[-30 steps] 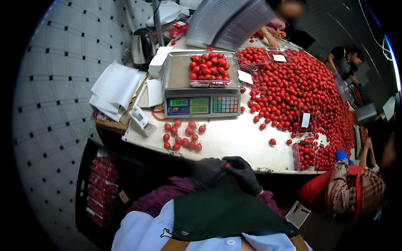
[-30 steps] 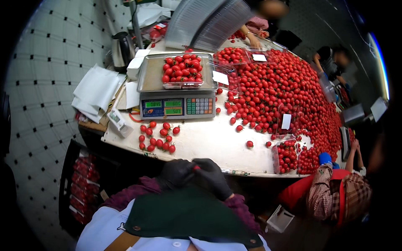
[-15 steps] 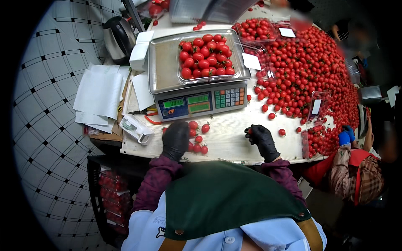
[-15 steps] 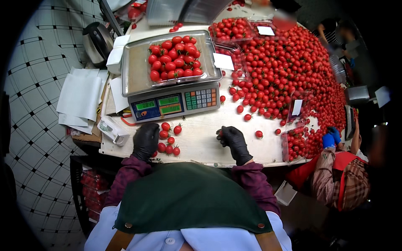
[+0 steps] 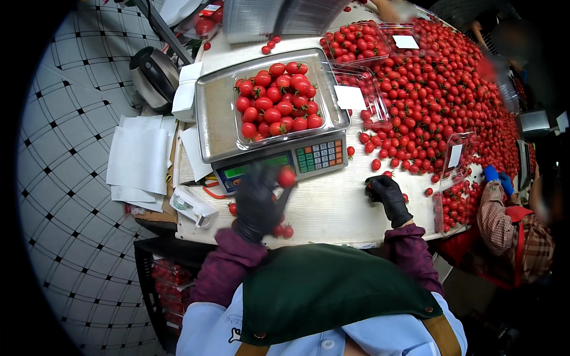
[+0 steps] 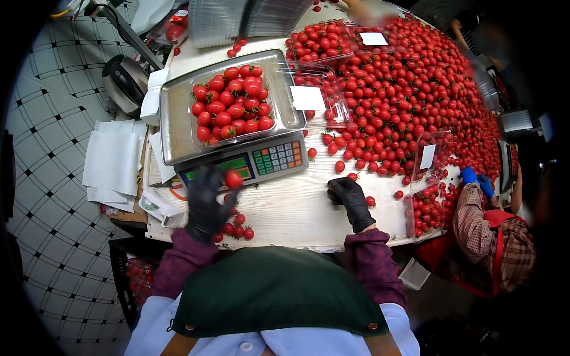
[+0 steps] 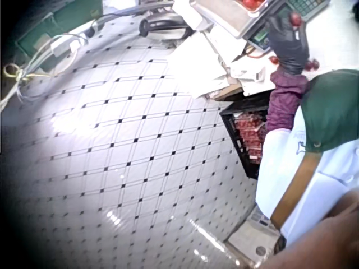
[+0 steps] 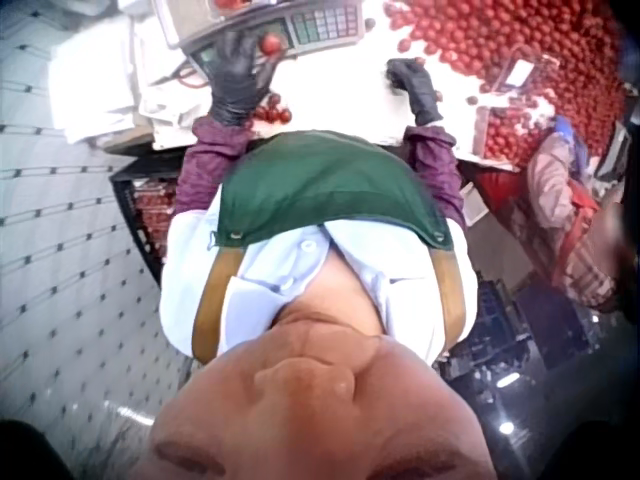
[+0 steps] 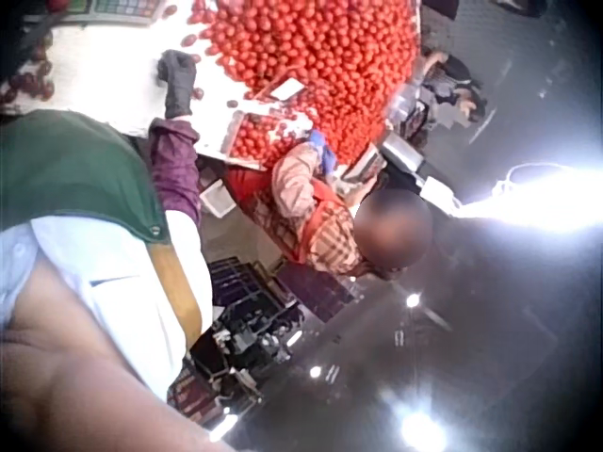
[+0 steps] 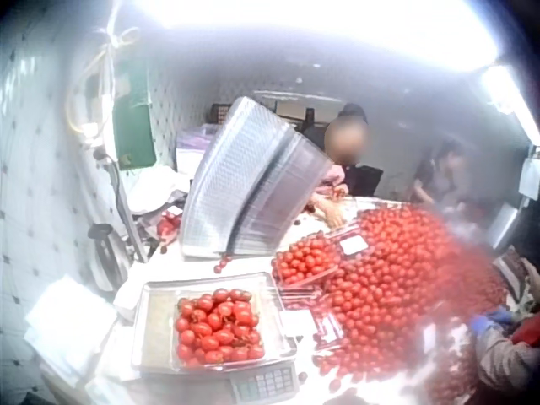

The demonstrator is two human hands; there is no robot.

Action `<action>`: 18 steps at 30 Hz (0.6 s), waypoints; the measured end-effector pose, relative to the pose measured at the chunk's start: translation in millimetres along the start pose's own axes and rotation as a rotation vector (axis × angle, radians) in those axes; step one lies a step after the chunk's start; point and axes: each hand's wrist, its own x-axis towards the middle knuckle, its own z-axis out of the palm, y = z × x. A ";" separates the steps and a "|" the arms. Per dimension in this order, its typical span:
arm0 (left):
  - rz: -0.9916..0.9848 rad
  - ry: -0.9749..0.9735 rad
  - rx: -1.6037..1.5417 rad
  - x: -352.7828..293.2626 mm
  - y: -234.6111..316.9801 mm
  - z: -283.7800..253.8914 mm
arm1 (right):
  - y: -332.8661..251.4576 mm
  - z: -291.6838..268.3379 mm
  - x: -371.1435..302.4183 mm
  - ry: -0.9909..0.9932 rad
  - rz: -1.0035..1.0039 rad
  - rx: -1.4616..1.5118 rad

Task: The person places cherry tomatoes from a large pile into clear plastic containers, weighs them on a digital scale, and then seals the containers with lids. The person repeats this process multiple times, handling the tomatoes and containers by hand.

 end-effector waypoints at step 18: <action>-0.447 0.224 -0.433 57.7 -140.1 -20.2 | -150.7 120.2 29.2 0.184 -0.820 0.261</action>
